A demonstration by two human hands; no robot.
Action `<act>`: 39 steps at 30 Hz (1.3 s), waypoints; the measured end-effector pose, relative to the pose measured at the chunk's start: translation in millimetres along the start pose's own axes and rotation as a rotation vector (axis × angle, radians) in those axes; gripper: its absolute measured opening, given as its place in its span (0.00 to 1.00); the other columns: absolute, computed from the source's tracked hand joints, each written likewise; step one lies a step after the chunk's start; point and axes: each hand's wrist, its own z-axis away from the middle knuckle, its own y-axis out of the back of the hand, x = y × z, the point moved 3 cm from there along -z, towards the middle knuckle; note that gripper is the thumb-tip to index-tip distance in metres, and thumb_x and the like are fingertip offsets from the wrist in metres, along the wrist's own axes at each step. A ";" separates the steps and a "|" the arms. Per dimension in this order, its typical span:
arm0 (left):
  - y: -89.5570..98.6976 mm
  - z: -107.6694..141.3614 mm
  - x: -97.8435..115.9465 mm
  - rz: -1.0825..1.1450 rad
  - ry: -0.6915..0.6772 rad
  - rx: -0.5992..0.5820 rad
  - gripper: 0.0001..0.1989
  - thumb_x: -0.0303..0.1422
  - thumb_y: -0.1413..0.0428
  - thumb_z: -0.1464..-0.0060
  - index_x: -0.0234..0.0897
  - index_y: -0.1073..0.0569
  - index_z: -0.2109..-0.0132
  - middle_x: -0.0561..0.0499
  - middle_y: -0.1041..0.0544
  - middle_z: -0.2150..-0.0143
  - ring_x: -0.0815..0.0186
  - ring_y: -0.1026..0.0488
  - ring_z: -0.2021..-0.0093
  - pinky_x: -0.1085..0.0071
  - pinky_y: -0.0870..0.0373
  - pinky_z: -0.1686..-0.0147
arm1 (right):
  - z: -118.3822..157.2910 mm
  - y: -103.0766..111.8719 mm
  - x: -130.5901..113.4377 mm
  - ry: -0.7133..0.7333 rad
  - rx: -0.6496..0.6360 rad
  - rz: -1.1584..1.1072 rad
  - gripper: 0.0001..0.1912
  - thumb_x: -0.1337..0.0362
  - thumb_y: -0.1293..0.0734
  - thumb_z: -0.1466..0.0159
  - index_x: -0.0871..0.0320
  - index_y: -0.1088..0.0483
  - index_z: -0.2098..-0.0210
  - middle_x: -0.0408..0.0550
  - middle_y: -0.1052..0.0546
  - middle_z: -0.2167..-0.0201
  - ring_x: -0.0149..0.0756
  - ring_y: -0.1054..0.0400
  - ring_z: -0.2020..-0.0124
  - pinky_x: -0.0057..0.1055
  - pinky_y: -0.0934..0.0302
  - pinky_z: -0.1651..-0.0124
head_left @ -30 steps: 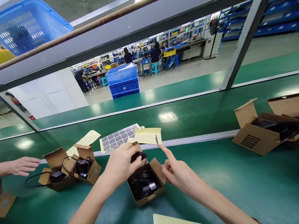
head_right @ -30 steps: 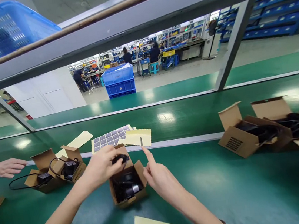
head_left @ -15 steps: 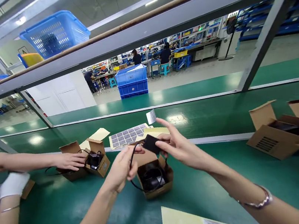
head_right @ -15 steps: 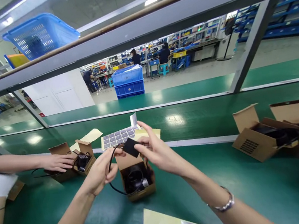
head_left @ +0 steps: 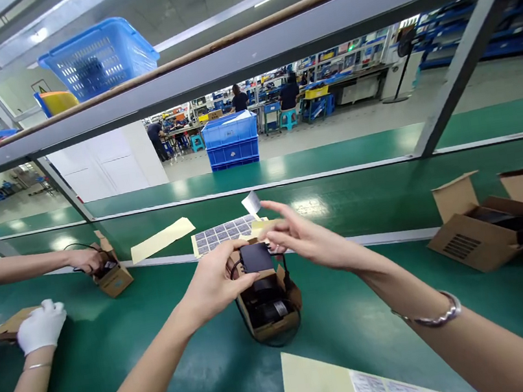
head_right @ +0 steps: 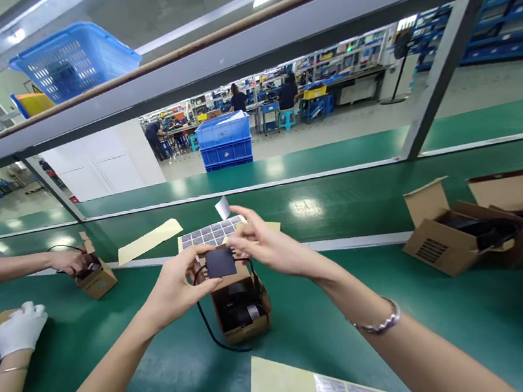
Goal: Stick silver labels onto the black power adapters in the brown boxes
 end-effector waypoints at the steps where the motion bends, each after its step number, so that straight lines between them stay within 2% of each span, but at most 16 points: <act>1: 0.8 2.5 -1.4 0.018 0.026 0.030 0.22 0.33 0.36 0.47 0.38 0.29 0.45 0.49 0.21 0.55 0.65 0.25 0.62 0.71 0.27 0.62 | 2.8 10.1 1.2 0.018 0.126 0.036 0.37 0.50 0.37 0.32 0.58 0.52 0.31 0.51 0.26 0.56 0.36 0.30 0.61 0.35 0.32 0.58; 3: 0.1 8.9 -3.4 0.058 0.048 0.082 0.21 0.33 0.36 0.48 0.37 0.28 0.47 0.49 0.21 0.56 0.65 0.24 0.63 0.71 0.26 0.63 | 13.3 29.0 -0.1 0.048 0.358 0.124 0.30 0.47 0.34 0.35 0.58 0.37 0.40 0.53 0.28 0.53 0.38 0.31 0.57 0.34 0.32 0.57; 5: -4.7 16.1 -4.1 0.109 0.050 0.110 0.21 0.33 0.36 0.48 0.38 0.28 0.47 0.48 0.21 0.54 0.64 0.24 0.60 0.70 0.25 0.60 | 26.7 38.6 -6.1 0.050 0.465 0.146 0.22 0.46 0.32 0.37 0.56 0.30 0.53 0.51 0.28 0.57 0.38 0.32 0.58 0.32 0.33 0.60; 7: -12.1 23.2 -3.8 0.152 0.061 0.125 0.21 0.33 0.36 0.48 0.38 0.28 0.47 0.47 0.21 0.52 0.62 0.23 0.58 0.68 0.24 0.56 | 38.8 35.6 -14.6 0.025 0.427 0.081 0.19 0.46 0.31 0.38 0.56 0.29 0.62 0.47 0.28 0.64 0.36 0.33 0.64 0.30 0.34 0.64; 10: -23.3 32.2 -1.3 0.183 0.088 0.153 0.21 0.31 0.34 0.50 0.39 0.27 0.48 0.48 0.20 0.53 0.62 0.23 0.57 0.67 0.25 0.54 | 51.8 13.8 -25.1 -0.041 0.271 -0.051 0.18 0.47 0.32 0.36 0.56 0.31 0.68 0.43 0.30 0.72 0.32 0.34 0.71 0.28 0.35 0.68; 13: -31.4 38.8 3.2 0.212 0.093 0.142 0.21 0.29 0.34 0.51 0.39 0.26 0.49 0.49 0.20 0.54 0.62 0.23 0.57 0.68 0.25 0.55 | 59.2 -11.0 -27.2 -0.098 0.164 -0.119 0.18 0.47 0.34 0.35 0.56 0.31 0.68 0.44 0.29 0.73 0.32 0.33 0.73 0.28 0.34 0.70; 18: -36.9 45.8 8.8 0.207 0.048 0.153 0.23 0.26 0.35 0.53 0.40 0.27 0.48 0.50 0.20 0.54 0.63 0.22 0.58 0.70 0.25 0.57 | 65.4 -31.1 -19.4 -0.136 0.157 -0.030 0.17 0.48 0.35 0.34 0.55 0.31 0.67 0.45 0.27 0.72 0.34 0.31 0.71 0.30 0.34 0.70; 26: -43.2 49.5 8.2 0.167 -0.017 0.196 0.23 0.28 0.34 0.52 0.41 0.28 0.47 0.49 0.20 0.53 0.62 0.22 0.57 0.69 0.24 0.57 | 67.5 -36.2 -19.1 -0.138 0.183 0.006 0.17 0.48 0.35 0.34 0.55 0.31 0.68 0.46 0.27 0.73 0.34 0.32 0.73 0.30 0.33 0.72; 39: -44.3 51.4 8.2 0.163 -0.021 0.203 0.24 0.28 0.33 0.51 0.42 0.29 0.47 0.51 0.21 0.54 0.63 0.22 0.57 0.70 0.24 0.57 | 67.4 -37.8 -21.8 -0.113 0.221 0.063 0.15 0.50 0.35 0.34 0.54 0.30 0.68 0.45 0.25 0.73 0.35 0.30 0.73 0.29 0.34 0.72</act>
